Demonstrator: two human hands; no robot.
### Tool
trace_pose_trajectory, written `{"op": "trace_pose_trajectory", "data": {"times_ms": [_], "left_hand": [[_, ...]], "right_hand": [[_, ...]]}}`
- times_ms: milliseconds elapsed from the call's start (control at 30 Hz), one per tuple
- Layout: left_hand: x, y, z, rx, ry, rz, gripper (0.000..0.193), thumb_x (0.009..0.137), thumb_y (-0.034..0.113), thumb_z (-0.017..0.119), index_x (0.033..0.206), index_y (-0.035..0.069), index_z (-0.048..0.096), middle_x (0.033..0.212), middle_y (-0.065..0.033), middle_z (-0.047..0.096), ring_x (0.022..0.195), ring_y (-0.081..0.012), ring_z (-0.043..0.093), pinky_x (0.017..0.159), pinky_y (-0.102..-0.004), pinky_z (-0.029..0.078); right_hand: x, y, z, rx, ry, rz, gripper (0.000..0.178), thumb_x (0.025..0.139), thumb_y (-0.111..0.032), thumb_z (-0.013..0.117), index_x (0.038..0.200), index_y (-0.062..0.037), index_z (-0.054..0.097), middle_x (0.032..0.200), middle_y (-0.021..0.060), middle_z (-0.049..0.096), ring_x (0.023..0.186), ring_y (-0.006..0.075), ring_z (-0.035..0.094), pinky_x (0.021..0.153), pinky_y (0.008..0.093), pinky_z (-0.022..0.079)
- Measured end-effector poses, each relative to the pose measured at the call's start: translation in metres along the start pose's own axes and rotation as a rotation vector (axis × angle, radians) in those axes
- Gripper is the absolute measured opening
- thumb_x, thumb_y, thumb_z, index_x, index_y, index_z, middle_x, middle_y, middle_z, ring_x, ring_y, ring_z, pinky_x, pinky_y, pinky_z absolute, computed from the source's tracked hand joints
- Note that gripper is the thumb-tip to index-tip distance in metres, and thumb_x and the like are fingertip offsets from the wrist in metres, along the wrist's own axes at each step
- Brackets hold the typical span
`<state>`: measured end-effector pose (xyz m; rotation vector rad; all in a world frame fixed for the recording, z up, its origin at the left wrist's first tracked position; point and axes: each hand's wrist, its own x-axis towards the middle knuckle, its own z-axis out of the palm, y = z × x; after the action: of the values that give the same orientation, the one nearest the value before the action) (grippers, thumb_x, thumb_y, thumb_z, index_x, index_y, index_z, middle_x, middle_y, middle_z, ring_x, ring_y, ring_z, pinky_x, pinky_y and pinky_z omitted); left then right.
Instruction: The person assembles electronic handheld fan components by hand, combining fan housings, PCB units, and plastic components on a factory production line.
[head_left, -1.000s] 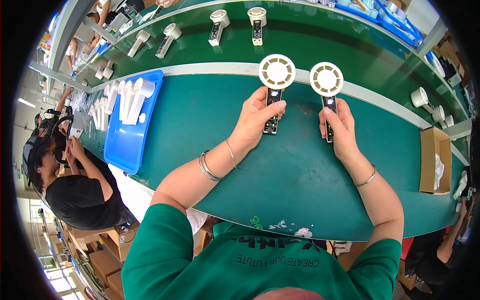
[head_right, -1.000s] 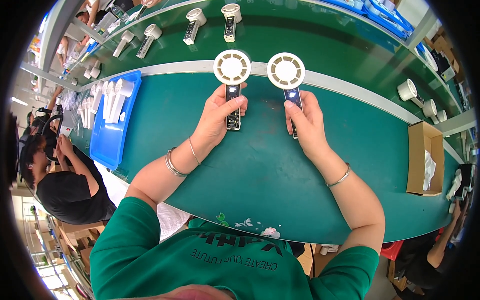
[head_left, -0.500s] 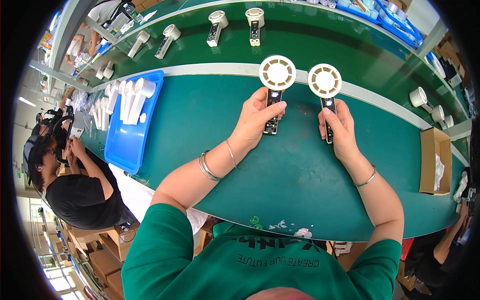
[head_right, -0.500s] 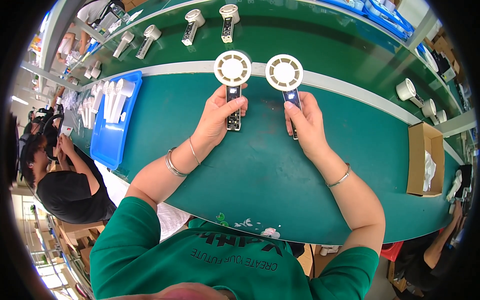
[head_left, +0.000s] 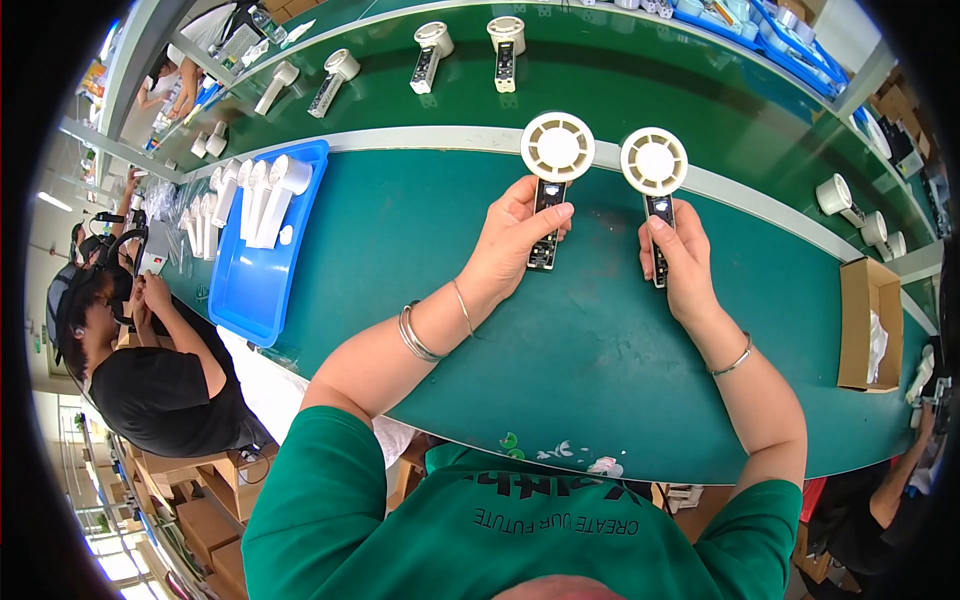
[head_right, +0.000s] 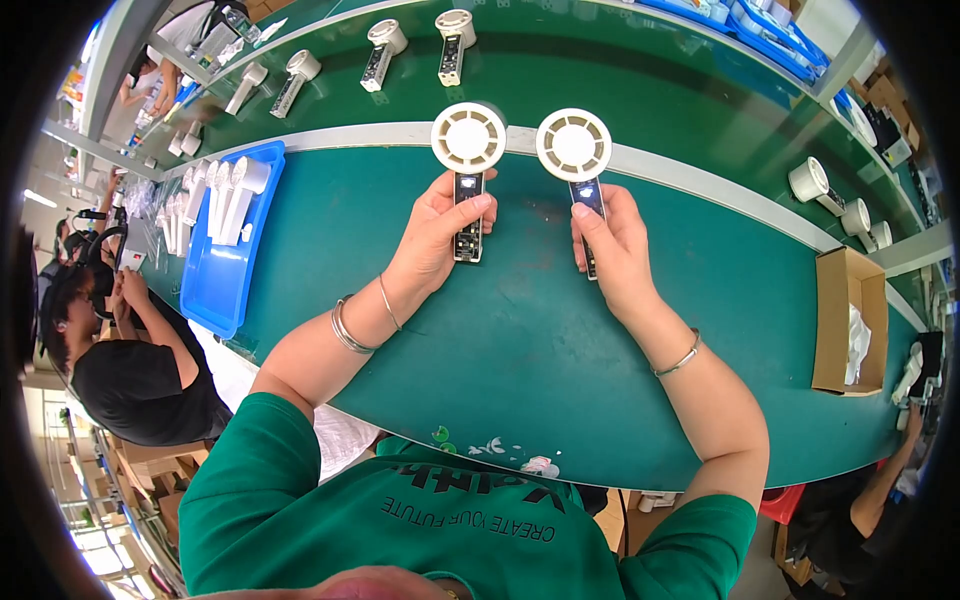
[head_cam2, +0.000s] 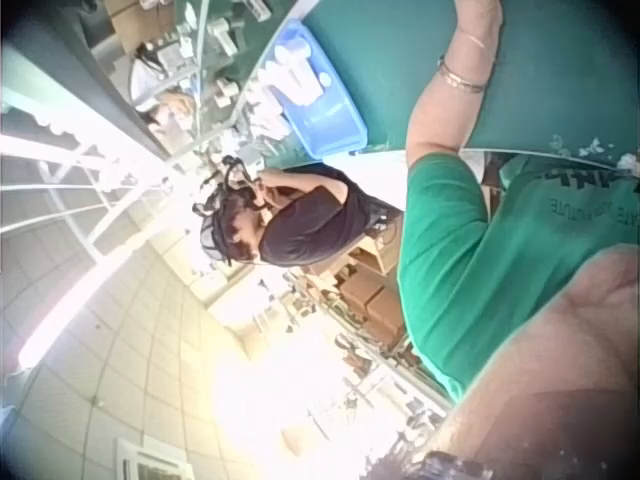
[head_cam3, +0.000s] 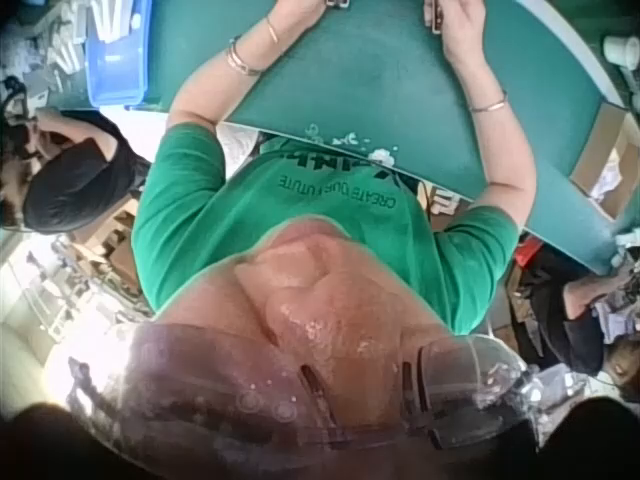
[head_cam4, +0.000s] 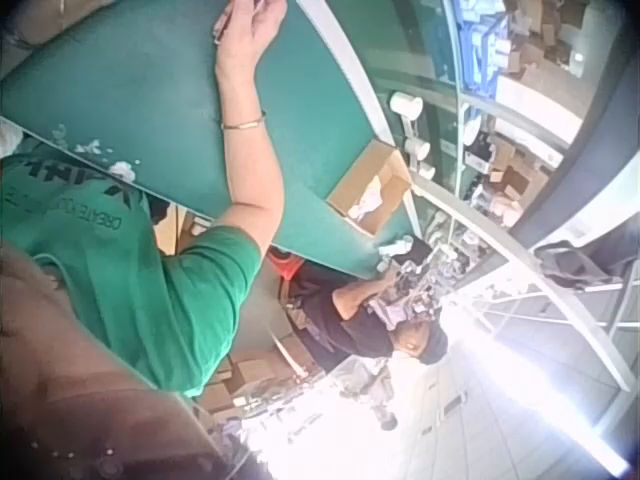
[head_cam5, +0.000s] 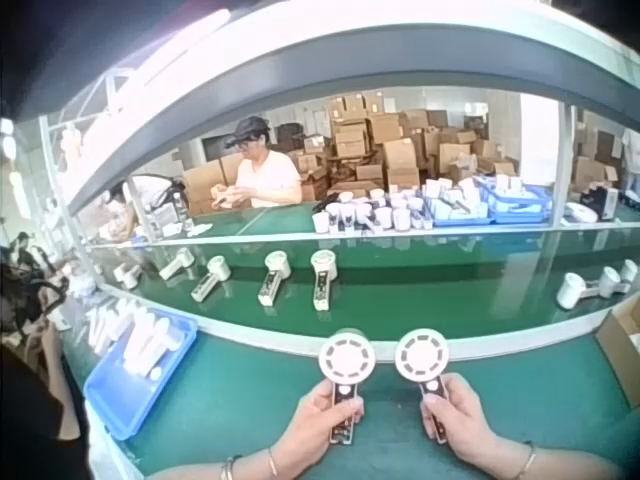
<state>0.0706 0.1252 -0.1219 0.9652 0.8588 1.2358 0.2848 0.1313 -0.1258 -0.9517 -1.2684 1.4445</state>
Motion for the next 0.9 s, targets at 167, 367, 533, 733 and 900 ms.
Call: {"op": "trace_pose_trajectory", "data": {"times_ms": [167, 367, 533, 733, 900], "left_hand": [[0.0012, -0.0017, -0.0011, 0.010, -0.006, 0.006, 0.041, 0.082, 0.014, 0.068, 0.116, 0.001, 0.051, 0.079, 0.0005, 0.056, 0.073, -0.0076, 0.053, 0.068, -0.0233, 0.044], [-0.0002, 0.0002, 0.0005, 0.010, 0.003, 0.002, 0.042, 0.081, 0.014, 0.068, 0.117, 0.001, 0.051, 0.080, 0.0003, 0.056, 0.074, -0.0078, 0.053, 0.069, -0.0235, 0.044], [-0.0009, -0.0021, -0.0006, 0.008, -0.010, 0.011, 0.042, 0.082, 0.014, 0.068, 0.118, 0.001, 0.050, 0.080, -0.0009, 0.057, 0.074, -0.0085, 0.053, 0.068, -0.0238, 0.043], [-0.0012, 0.0010, 0.0011, 0.002, 0.003, 0.008, 0.041, 0.083, 0.015, 0.067, 0.117, 0.001, 0.050, 0.080, -0.0013, 0.057, 0.074, -0.0088, 0.053, 0.069, -0.0238, 0.043], [0.0009, 0.0012, 0.0005, 0.005, 0.001, -0.001, 0.040, 0.083, 0.017, 0.066, 0.117, 0.001, 0.051, 0.079, -0.0017, 0.057, 0.075, -0.0089, 0.053, 0.069, -0.0239, 0.043]], "right_hand": [[0.0008, -0.0016, 0.0000, -0.078, 0.010, -0.015, 0.028, 0.090, -0.024, 0.056, 0.105, -0.0029, 0.045, 0.072, 0.0024, 0.051, 0.052, 0.0072, 0.046, 0.045, 0.0207, 0.038], [0.0007, -0.0003, 0.0013, 0.004, 0.021, -0.010, 0.030, 0.089, -0.020, 0.059, 0.107, 0.0001, 0.045, 0.068, 0.0005, 0.050, 0.049, 0.0054, 0.044, 0.042, 0.0201, 0.035], [-0.0013, -0.0004, -0.0003, -0.015, 0.003, 0.004, 0.029, 0.090, -0.022, 0.057, 0.106, -0.0014, 0.045, 0.070, 0.0017, 0.051, 0.050, 0.0065, 0.046, 0.044, 0.0206, 0.036], [-0.0007, -0.0017, -0.0008, -0.043, -0.018, 0.006, 0.029, 0.091, -0.026, 0.056, 0.106, -0.0031, 0.045, 0.072, 0.0025, 0.051, 0.052, 0.0073, 0.047, 0.045, 0.0208, 0.038], [0.0016, -0.0002, -0.0011, -0.037, -0.022, 0.004, 0.029, 0.092, -0.027, 0.055, 0.106, -0.0040, 0.045, 0.072, 0.0023, 0.051, 0.052, 0.0072, 0.047, 0.045, 0.0205, 0.038]]}}
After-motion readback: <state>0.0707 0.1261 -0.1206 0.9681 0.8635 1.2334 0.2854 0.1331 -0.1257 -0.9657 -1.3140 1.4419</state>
